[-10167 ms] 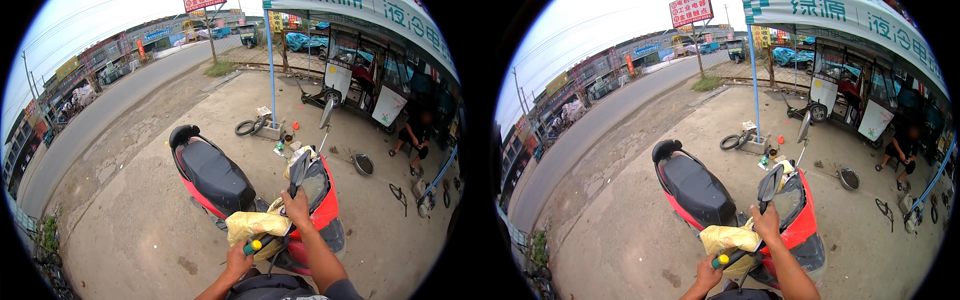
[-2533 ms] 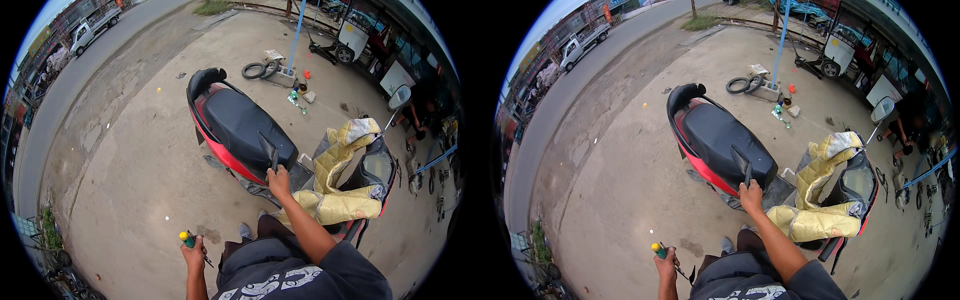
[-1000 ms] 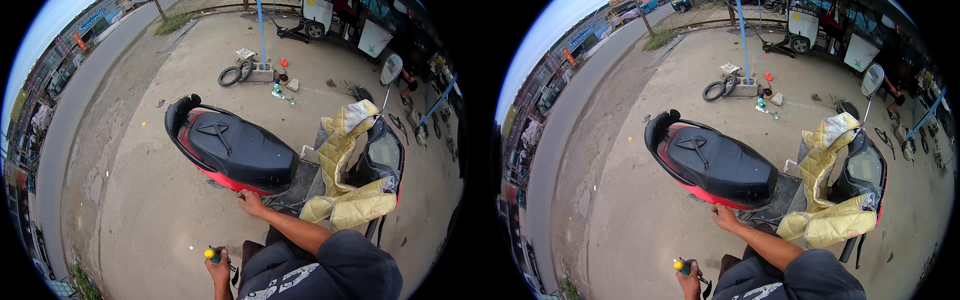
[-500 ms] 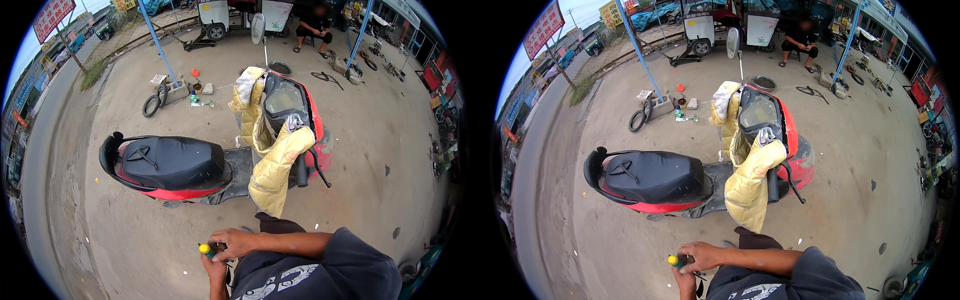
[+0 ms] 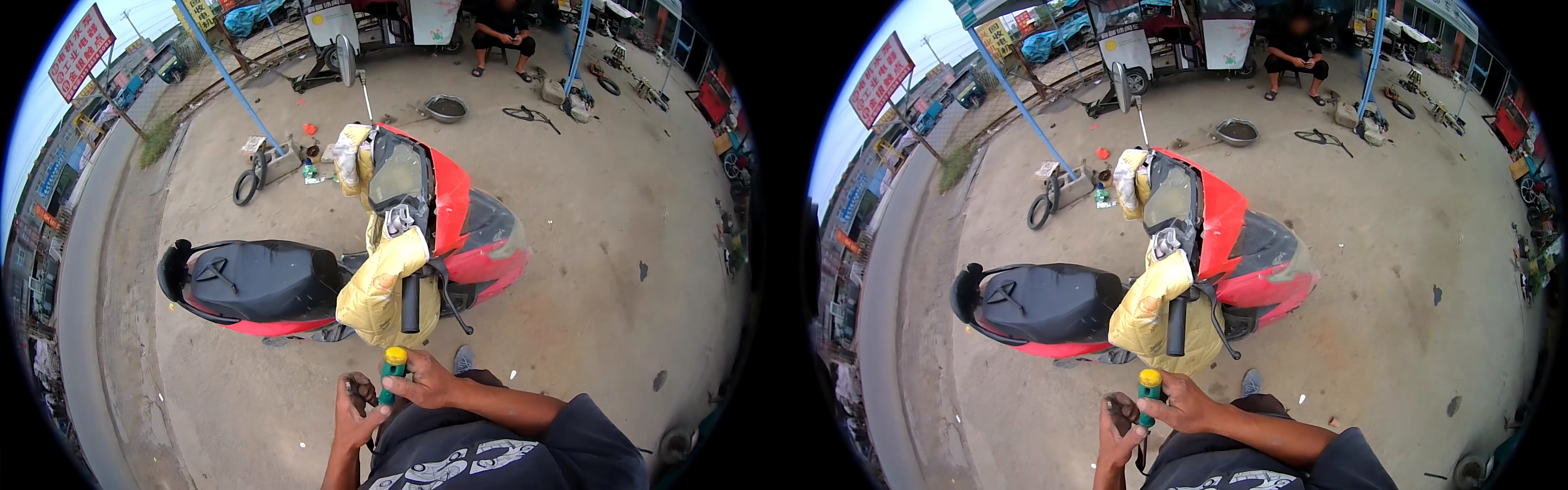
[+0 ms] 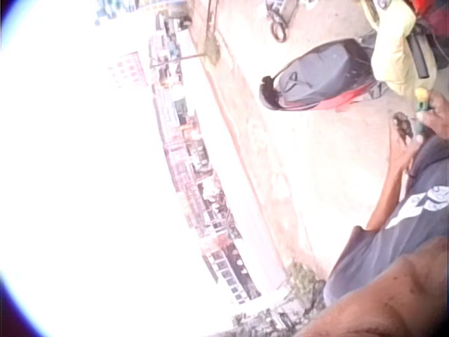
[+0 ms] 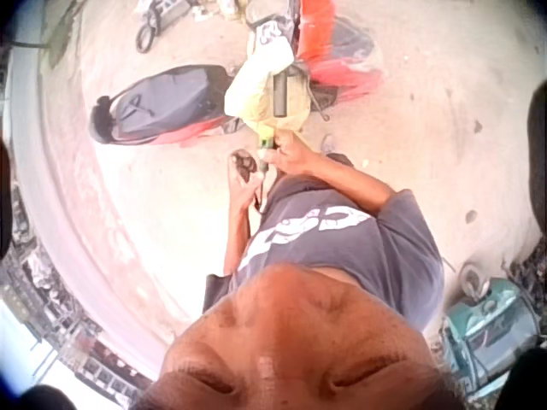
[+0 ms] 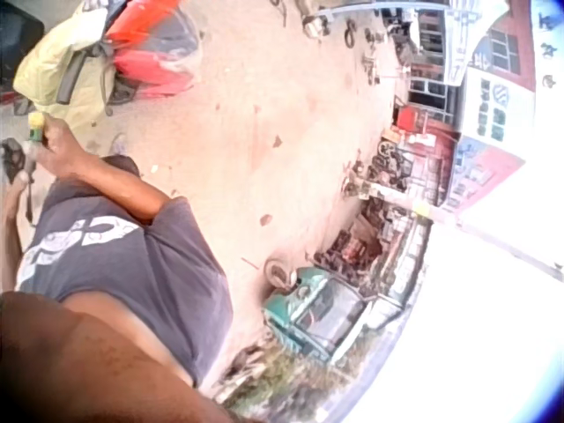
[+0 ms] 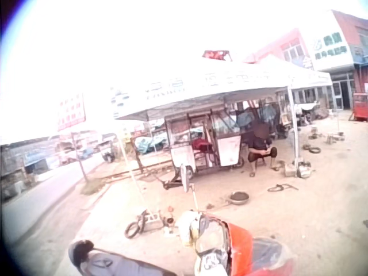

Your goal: The person uses a screwdriver to remove the left handlebar mirror from a red scooter. They then walk to a nearby stool, place the screwdriver down, and return to the scooter to continue working on the handlebar area with the screwdriver.

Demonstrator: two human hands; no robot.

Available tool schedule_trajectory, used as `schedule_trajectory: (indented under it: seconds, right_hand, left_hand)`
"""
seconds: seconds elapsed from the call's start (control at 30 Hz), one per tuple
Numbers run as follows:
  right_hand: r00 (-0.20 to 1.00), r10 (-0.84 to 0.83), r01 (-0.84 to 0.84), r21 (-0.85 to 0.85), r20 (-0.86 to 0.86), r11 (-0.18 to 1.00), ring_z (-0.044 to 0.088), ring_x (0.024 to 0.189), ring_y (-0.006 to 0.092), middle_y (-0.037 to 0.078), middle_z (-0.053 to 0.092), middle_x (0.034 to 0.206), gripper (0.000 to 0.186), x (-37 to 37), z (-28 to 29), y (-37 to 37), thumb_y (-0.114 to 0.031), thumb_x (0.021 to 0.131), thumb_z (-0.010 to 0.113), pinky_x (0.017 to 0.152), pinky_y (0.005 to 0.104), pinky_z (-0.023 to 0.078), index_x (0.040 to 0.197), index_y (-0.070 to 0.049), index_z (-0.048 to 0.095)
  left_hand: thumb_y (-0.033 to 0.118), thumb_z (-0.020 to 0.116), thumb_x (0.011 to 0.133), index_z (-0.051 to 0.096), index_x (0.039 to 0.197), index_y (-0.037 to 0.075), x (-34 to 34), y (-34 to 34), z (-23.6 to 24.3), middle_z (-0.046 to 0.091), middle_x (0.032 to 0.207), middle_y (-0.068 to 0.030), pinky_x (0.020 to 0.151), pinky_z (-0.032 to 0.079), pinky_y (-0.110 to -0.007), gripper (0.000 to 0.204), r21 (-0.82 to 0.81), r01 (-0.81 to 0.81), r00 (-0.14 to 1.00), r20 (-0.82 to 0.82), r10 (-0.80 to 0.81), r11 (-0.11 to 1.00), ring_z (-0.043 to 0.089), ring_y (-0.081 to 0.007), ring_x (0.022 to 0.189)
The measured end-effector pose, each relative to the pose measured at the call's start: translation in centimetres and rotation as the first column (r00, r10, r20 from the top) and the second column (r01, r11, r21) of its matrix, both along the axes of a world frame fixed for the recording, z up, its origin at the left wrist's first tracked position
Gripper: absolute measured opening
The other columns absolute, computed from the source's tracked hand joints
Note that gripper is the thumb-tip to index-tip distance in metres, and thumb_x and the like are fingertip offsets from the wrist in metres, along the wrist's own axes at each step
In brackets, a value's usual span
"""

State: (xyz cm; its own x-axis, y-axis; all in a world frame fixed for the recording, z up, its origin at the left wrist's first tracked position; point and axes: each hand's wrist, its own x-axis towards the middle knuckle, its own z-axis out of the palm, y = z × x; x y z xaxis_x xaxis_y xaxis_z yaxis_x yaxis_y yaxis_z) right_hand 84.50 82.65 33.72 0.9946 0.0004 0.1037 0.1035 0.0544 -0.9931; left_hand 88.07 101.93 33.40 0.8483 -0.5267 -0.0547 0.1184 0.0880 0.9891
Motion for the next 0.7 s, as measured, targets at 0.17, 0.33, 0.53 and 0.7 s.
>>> schedule_trajectory:
  seconds: [0.17,0.33,0.53,0.7]
  right_hand:
    - [0.979,-0.181,0.199,0.267,-0.087,0.943,0.059,0.087,0.0153,0.008,0.062,0.095,0.029,-2.6,1.2,-8.1,-0.030,0.098,0.058,0.078,0.0329,0.050,0.107,-0.003,0.055]
    - [0.929,-0.356,0.370,0.291,-0.101,0.882,0.059,0.085,0.0167,0.011,0.062,0.091,0.034,-3.8,0.7,-12.9,-0.033,0.097,0.057,0.077,0.0322,0.049,0.109,-0.002,0.055]
    - [0.873,-0.463,0.488,0.317,-0.155,0.814,0.058,0.083,0.0172,0.011,0.061,0.089,0.035,-3.6,1.2,-15.2,-0.036,0.094,0.058,0.076,0.0323,0.048,0.103,-0.001,0.055]
    - [0.817,-0.550,0.575,0.301,-0.173,0.760,0.058,0.083,0.0184,0.011,0.059,0.089,0.033,-2.6,0.6,-16.6,-0.034,0.094,0.058,0.074,0.0327,0.047,0.101,-0.002,0.055]
  left_hand:
    - [0.022,0.083,0.081,0.056,0.105,0.002,2.2,-6.0,1.7,0.045,0.070,0.0052,0.055,0.035,-0.021,0.041,0.261,-0.207,0.974,0.146,0.173,0.943,0.038,-0.0038,0.058]
    - [0.017,0.085,0.078,0.060,0.126,0.000,7.4,-13.7,4.0,0.055,0.073,0.0015,0.060,0.046,-0.025,0.056,0.383,-0.328,0.813,0.581,0.051,0.864,0.056,-0.0075,0.067]
    - [0.037,0.088,0.070,0.059,0.133,0.002,11.5,-19.9,6.2,0.064,0.092,-0.0124,0.070,0.052,-0.041,0.078,0.661,-0.449,0.677,0.691,-0.254,0.601,0.067,-0.0298,0.084]
    - [0.038,0.086,0.070,0.066,0.120,0.003,13.5,-20.1,4.6,0.065,0.097,-0.0145,0.073,0.052,-0.044,0.064,0.680,-0.401,0.687,0.667,-0.290,0.614,0.066,-0.0354,0.086]
